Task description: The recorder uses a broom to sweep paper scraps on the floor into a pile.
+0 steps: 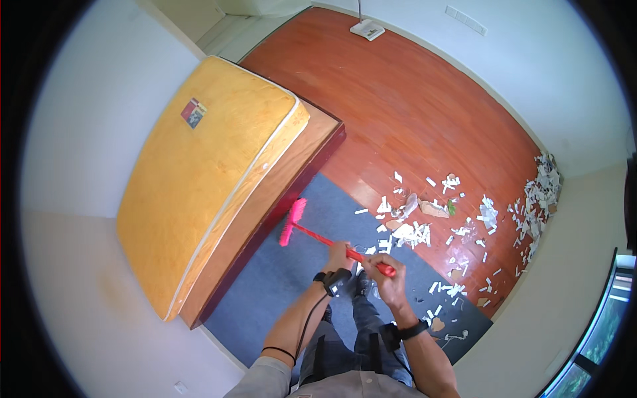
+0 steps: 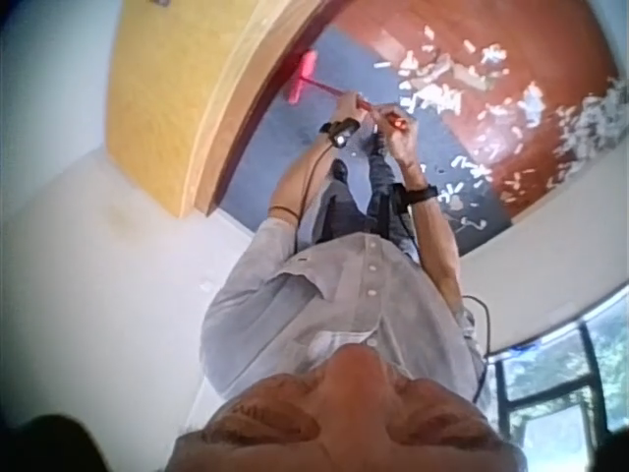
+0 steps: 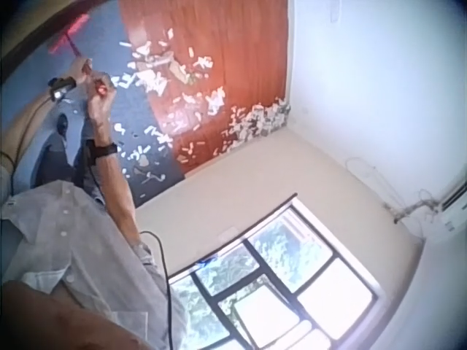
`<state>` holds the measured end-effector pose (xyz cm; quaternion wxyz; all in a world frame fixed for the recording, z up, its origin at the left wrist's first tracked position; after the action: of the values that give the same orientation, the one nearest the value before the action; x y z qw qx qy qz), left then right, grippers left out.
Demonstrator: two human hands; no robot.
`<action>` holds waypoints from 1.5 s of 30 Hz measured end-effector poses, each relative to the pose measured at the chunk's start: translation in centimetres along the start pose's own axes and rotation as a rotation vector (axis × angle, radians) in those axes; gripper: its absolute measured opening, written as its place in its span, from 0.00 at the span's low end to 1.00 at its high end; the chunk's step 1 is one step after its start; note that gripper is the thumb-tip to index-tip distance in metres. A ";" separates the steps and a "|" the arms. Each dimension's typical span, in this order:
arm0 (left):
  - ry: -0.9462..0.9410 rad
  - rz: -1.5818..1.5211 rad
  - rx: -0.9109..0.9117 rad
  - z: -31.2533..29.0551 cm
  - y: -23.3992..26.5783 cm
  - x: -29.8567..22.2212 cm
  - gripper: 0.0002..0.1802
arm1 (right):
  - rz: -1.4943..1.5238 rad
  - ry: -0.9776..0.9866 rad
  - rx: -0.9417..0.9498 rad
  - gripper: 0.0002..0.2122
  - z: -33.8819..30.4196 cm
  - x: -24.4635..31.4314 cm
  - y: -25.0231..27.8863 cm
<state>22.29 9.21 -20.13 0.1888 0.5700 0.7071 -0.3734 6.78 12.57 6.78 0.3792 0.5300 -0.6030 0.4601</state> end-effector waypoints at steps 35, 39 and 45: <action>0.432 -0.500 -0.044 -19.0 -2.8 5.0 0.03 | -0.087 -0.080 -0.155 0.02 -21.1 -2.2 -7.1; 0.541 -0.238 0.368 -21.1 -7.9 5.4 0.08 | -0.290 0.077 -0.305 0.03 -25.3 -1.3 -8.4; 0.605 -0.477 0.599 -27.4 -8.8 5.8 0.10 | -0.633 0.171 -0.350 0.06 -32.2 0.6 -12.7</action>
<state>16.66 32.85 -3.59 -0.2885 0.5044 0.7026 -0.4107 18.25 42.98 18.56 0.6365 0.5771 -0.4450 0.2524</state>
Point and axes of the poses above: each hand's wrist, its own z-axis towards the middle knuckle, its own y-axis out of the back of the hand, x = y × z, the point moved 1 cm from there along z, towards the middle knuckle, and after that the axes turned 13 degrees about x, right-handed, at the moved point
